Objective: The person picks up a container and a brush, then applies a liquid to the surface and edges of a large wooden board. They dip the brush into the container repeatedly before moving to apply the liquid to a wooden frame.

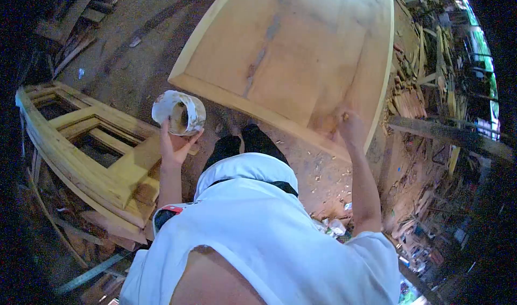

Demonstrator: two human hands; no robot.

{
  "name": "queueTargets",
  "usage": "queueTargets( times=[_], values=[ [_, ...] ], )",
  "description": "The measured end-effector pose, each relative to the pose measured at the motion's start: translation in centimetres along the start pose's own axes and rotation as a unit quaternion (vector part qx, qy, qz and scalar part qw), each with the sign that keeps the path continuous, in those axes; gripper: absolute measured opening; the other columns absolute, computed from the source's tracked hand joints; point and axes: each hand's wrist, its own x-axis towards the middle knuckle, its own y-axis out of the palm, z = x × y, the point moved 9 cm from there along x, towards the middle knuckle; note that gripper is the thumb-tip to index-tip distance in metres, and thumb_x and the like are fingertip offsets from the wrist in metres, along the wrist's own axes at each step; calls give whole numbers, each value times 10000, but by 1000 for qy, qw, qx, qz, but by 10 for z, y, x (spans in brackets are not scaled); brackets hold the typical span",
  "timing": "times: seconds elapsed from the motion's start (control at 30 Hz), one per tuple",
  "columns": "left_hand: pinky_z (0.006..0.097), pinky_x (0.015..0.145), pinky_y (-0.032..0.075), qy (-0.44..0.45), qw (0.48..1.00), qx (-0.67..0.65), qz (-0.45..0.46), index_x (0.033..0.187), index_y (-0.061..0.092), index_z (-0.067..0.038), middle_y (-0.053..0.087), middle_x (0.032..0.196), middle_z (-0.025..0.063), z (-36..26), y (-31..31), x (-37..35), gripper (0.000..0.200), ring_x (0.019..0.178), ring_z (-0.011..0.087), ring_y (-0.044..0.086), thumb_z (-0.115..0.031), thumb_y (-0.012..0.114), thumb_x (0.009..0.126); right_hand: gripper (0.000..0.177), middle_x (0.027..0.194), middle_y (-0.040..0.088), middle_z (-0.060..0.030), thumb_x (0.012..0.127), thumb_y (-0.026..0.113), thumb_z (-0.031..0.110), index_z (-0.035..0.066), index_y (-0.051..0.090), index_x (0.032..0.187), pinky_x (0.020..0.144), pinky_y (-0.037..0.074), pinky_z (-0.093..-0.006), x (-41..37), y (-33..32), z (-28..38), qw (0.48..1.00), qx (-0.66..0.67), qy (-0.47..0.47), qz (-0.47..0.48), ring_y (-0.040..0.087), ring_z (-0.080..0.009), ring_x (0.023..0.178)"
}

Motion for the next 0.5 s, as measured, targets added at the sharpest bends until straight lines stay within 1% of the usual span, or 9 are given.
queueTargets(
  times=[0.03,0.1,0.23,0.3,0.33,0.37,0.43,0.47,0.5],
  values=[
    [569,924,437,-2,1000,6,3,1355,352,-170,440,1330,105,1,3,1,604,1203,327,453,-430,565,853,181,838,660,-174,786,606,198,54,682,866,681,502,-403,3,-3,23,1000,-9,-9,15,648,-309,793],
    [575,929,429,-16,1000,-6,7,1356,358,-170,433,1340,105,4,2,5,603,1205,326,449,-442,554,855,222,774,659,-181,770,625,217,47,673,905,638,497,-386,28,22,33,995,-86,-47,32,656,-302,718],
    [580,938,418,9,1000,1,-6,1350,372,-169,433,1346,94,3,1,-8,577,1196,321,457,-448,526,869,219,794,644,-200,746,640,214,41,677,875,660,490,-393,55,60,142,996,28,-70,38,637,-340,743],
    [581,932,416,19,1000,1,-16,1347,382,-174,436,1349,80,4,0,-10,553,1197,313,456,-452,500,883,190,706,629,-208,743,632,227,40,660,728,622,493,-422,67,69,202,974,139,-174,-31,638,-349,683],
    [581,932,416,20,1000,4,-16,1347,382,-174,436,1349,80,7,0,-6,553,1197,313,456,-452,500,883,161,728,638,-200,745,647,219,62,680,754,624,499,-405,71,65,238,964,207,-165,-15,646,-331,680],
    [576,919,425,25,999,0,-19,1345,385,-177,445,1342,78,8,-3,1,546,1196,311,457,-454,492,888,234,789,669,-172,741,647,190,7,676,883,637,490,-343,85,86,259,954,245,-161,56,642,-264,683],
    [570,906,434,33,999,5,-24,1344,387,-180,453,1335,77,6,-10,0,539,1194,310,459,-456,485,892,207,711,660,-131,779,612,166,5,676,892,574,486,-309,96,135,322,905,381,-190,26,604,-166,595],
    [562,894,442,26,999,-9,-41,1345,388,-179,459,1330,77,7,-5,-6,541,1191,311,460,-458,485,892,207,711,663,-125,795,585,170,12,677,892,567,484,-304,101,159,347,891,402,-198,69,607,-164,603],
    [554,882,450,16,998,-22,-57,1345,389,-177,464,1325,78,9,-2,-10,543,1189,313,461,-460,485,892,215,698,660,-119,799,574,178,7,676,880,566,482,-302,96,176,365,856,476,-195,54,607,-159,603]
  ],
)
